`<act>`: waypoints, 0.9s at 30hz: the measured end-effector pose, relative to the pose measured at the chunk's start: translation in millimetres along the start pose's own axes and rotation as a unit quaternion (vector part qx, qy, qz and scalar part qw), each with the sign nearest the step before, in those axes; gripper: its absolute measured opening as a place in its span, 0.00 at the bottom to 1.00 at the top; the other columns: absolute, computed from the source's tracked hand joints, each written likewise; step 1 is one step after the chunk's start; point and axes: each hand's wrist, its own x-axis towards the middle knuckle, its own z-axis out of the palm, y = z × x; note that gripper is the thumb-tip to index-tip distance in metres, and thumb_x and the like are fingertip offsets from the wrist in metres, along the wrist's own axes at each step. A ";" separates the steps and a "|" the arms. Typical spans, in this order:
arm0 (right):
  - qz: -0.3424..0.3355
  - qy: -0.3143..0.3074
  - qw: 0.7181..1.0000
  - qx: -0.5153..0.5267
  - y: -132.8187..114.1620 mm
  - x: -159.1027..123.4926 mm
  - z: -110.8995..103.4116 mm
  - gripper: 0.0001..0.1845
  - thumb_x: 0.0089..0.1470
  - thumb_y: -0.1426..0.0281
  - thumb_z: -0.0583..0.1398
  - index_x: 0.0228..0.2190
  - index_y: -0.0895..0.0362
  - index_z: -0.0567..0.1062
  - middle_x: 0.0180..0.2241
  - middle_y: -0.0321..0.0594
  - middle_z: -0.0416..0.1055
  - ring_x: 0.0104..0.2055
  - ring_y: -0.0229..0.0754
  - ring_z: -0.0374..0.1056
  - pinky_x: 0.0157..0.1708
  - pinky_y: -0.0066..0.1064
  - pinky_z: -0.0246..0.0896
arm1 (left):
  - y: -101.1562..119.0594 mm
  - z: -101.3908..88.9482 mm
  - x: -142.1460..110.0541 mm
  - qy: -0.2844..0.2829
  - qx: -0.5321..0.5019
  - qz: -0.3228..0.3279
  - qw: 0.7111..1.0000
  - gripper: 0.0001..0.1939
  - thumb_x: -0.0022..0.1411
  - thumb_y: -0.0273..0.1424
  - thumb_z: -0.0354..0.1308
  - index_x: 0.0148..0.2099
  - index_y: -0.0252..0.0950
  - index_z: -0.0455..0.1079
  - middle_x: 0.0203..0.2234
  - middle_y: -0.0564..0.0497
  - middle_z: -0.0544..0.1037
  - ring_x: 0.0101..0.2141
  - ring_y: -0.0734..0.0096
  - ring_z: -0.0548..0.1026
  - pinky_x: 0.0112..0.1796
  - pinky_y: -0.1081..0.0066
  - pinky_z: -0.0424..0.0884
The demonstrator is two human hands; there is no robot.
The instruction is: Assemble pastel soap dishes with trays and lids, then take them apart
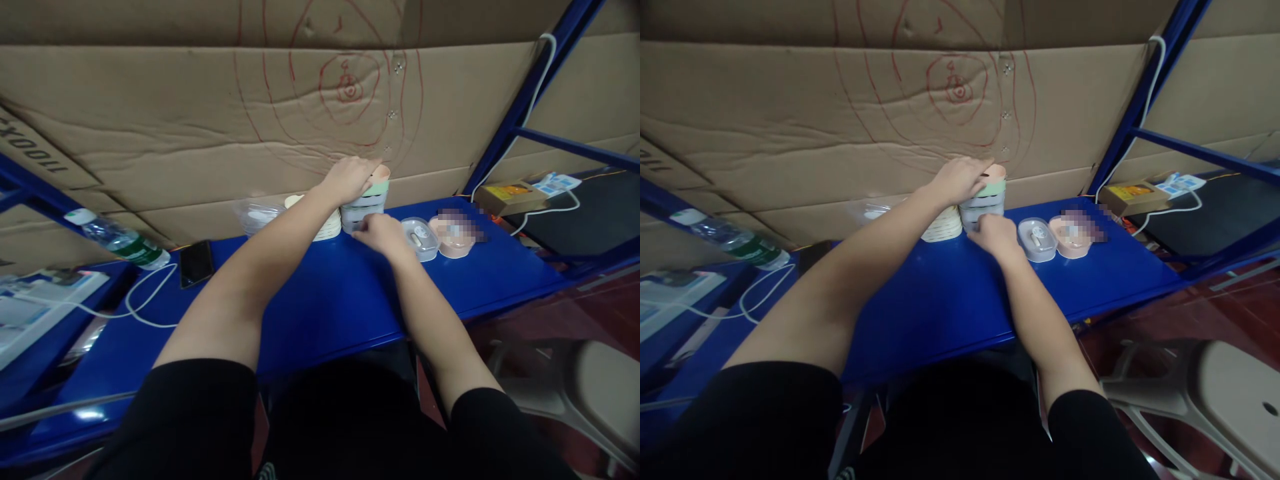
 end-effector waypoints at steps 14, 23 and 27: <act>0.076 -0.083 0.993 -0.042 57.4 11.0 -6.4 0.32 0.60 0.56 0.71 0.61 0.53 0.79 0.62 0.55 0.80 0.63 0.64 0.76 0.55 0.48 0.73 | 32.2 3.0 -107.3 0.130 -0.173 0.022 0.976 0.33 0.65 0.48 0.69 0.68 0.41 0.73 0.66 0.40 0.78 0.67 0.41 0.72 0.71 0.43 0.55; -0.302 -0.040 0.951 0.047 -35.3 -23.7 40.7 0.30 0.59 0.79 0.63 0.62 0.53 0.78 0.62 0.53 0.80 0.61 0.61 0.78 0.55 0.48 0.76 | 12.8 49.1 -203.2 0.002 -0.207 -0.066 0.976 0.64 0.50 0.70 0.72 0.78 0.40 0.61 0.74 0.33 0.67 0.74 0.30 0.62 0.73 0.37 0.50; -0.391 -0.043 0.915 0.087 -47.1 -24.4 51.6 0.37 0.56 0.67 0.73 0.66 0.54 0.74 0.72 0.54 0.69 0.72 0.63 0.68 0.71 0.56 0.65 | -8.4 62.8 -229.4 0.022 -0.231 -0.105 0.967 0.68 0.50 0.76 0.66 0.79 0.37 0.58 0.75 0.30 0.65 0.74 0.29 0.62 0.73 0.38 0.52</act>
